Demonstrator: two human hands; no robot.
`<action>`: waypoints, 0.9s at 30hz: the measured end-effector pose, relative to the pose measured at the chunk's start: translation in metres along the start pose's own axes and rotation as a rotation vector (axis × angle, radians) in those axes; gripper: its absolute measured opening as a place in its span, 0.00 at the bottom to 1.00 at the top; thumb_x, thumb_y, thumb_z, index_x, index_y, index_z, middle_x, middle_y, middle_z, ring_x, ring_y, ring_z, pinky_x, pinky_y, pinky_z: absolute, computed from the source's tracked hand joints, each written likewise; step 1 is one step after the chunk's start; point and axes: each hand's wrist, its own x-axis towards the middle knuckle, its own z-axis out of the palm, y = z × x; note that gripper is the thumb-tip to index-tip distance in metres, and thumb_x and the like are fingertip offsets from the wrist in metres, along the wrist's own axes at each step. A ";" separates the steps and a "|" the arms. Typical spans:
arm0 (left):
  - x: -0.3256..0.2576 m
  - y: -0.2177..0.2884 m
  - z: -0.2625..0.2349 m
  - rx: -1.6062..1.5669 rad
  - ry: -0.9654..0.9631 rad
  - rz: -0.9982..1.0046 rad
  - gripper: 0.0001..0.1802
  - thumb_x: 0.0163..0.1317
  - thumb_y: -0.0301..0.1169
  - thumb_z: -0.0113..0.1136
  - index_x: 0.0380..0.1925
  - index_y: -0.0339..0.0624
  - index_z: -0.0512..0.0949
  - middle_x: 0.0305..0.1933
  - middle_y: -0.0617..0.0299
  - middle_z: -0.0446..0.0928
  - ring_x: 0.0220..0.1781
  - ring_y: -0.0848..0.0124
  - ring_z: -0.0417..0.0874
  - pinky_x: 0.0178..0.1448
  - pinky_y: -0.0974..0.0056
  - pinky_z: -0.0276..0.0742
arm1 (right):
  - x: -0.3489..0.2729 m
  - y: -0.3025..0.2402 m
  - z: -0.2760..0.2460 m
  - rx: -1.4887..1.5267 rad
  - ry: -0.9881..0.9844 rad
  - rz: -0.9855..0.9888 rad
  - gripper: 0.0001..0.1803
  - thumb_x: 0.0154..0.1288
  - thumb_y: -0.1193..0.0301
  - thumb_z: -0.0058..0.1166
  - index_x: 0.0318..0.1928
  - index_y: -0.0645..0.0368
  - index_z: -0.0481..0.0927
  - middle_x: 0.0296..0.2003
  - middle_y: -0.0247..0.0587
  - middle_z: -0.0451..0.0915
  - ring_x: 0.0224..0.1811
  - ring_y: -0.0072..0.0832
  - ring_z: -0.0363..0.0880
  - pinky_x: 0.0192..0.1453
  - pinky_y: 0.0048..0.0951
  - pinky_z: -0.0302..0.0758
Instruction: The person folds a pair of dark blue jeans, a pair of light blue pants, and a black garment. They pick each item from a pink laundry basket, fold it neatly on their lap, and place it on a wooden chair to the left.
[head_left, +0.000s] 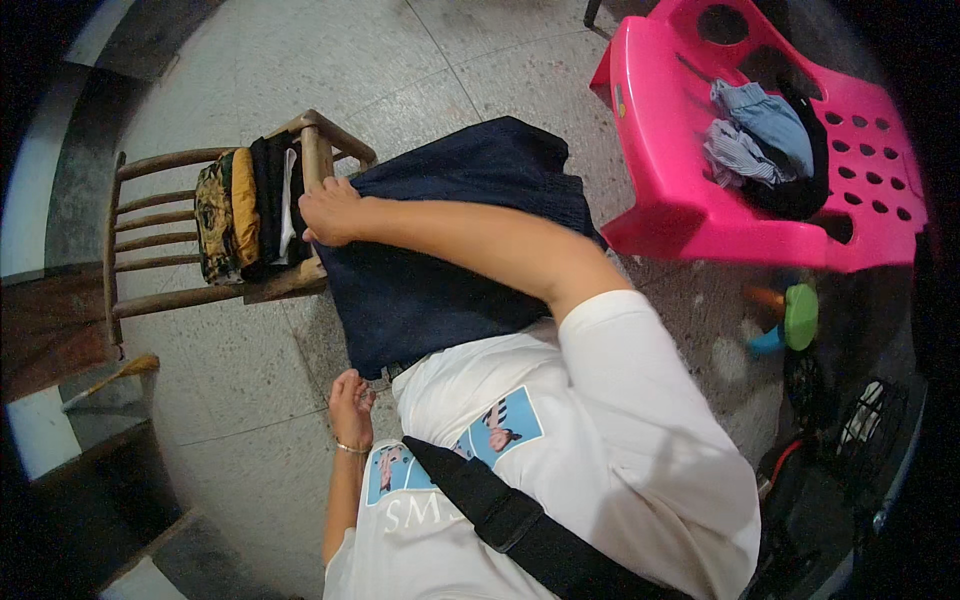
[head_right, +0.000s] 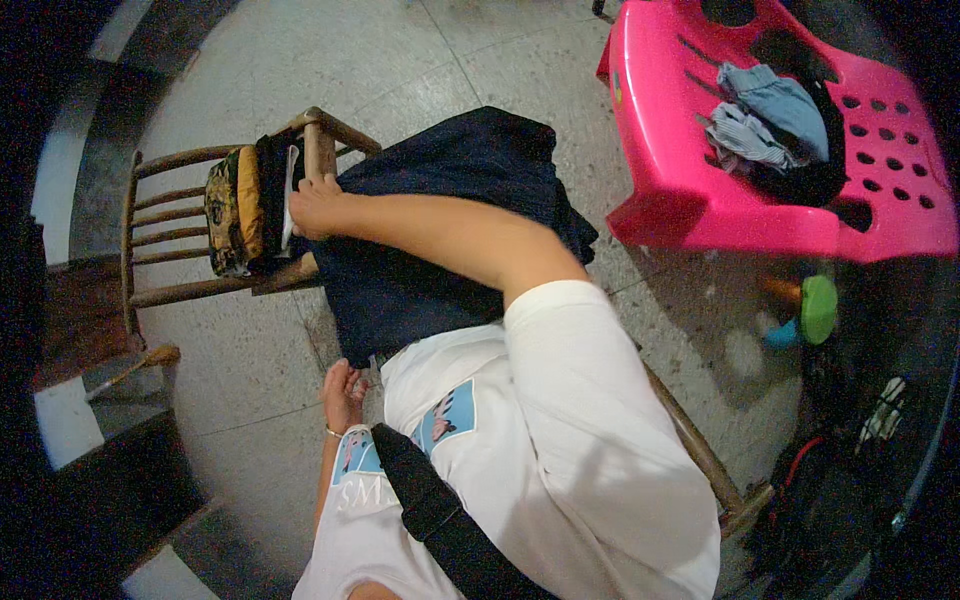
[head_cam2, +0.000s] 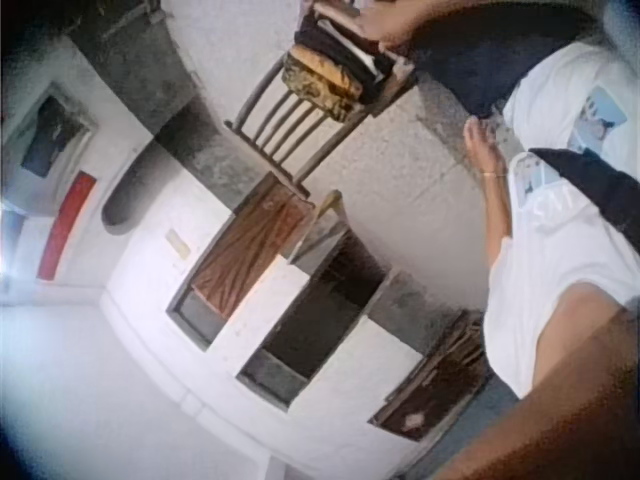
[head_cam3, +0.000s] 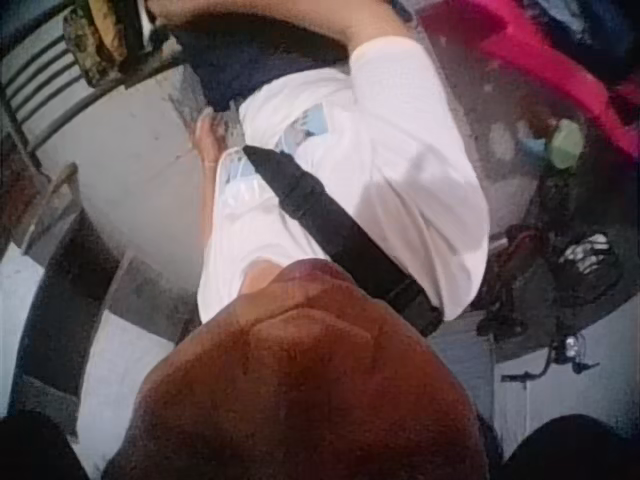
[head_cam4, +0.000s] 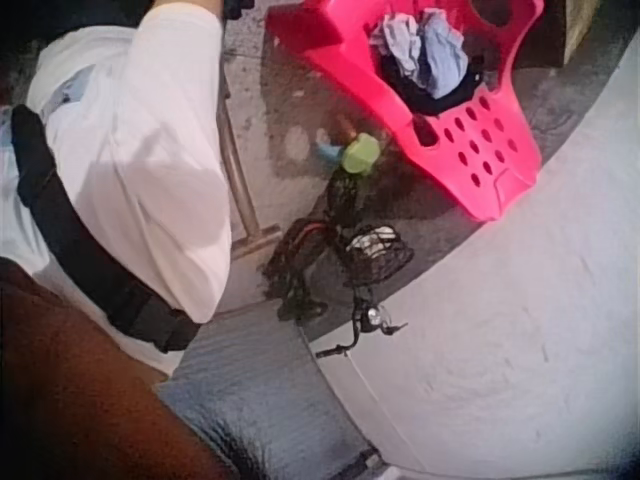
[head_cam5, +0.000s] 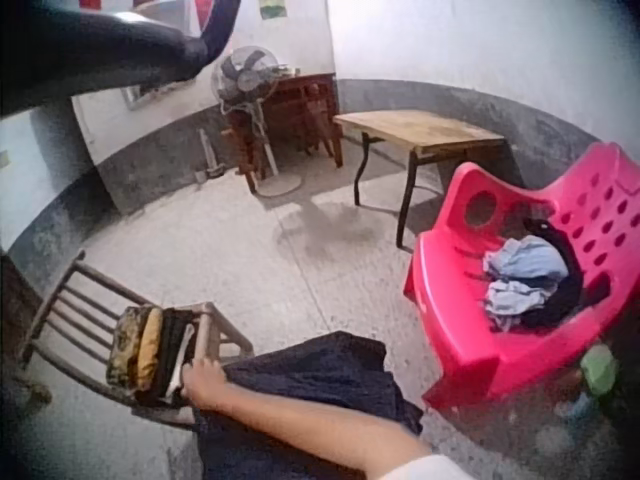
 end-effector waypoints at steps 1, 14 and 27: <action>0.009 -0.002 -0.001 0.038 -0.020 -0.011 0.09 0.62 0.35 0.56 0.36 0.43 0.71 0.30 0.69 0.69 0.32 0.79 0.70 0.37 0.70 0.66 | -0.004 0.001 -0.016 0.028 -0.022 -0.022 0.24 0.57 0.56 0.56 0.42 0.66 0.76 0.45 0.58 0.74 0.48 0.44 0.73 0.52 0.43 0.67; 0.104 0.044 0.065 0.125 -0.427 0.006 0.35 0.62 0.54 0.50 0.61 0.40 0.63 0.63 0.59 0.65 0.61 0.63 0.66 0.64 0.60 0.60 | -0.245 0.245 -0.117 0.657 0.202 0.661 0.17 0.64 0.57 0.51 0.36 0.59 0.77 0.26 0.30 0.75 0.27 0.16 0.71 0.30 0.20 0.69; 0.106 0.095 0.096 0.214 -0.231 0.205 0.26 0.59 0.39 0.61 0.55 0.39 0.68 0.53 0.55 0.73 0.52 0.62 0.76 0.55 0.58 0.73 | -0.308 0.221 -0.040 1.466 0.167 0.838 0.23 0.62 0.53 0.53 0.48 0.58 0.77 0.39 0.41 0.80 0.36 0.26 0.80 0.42 0.26 0.76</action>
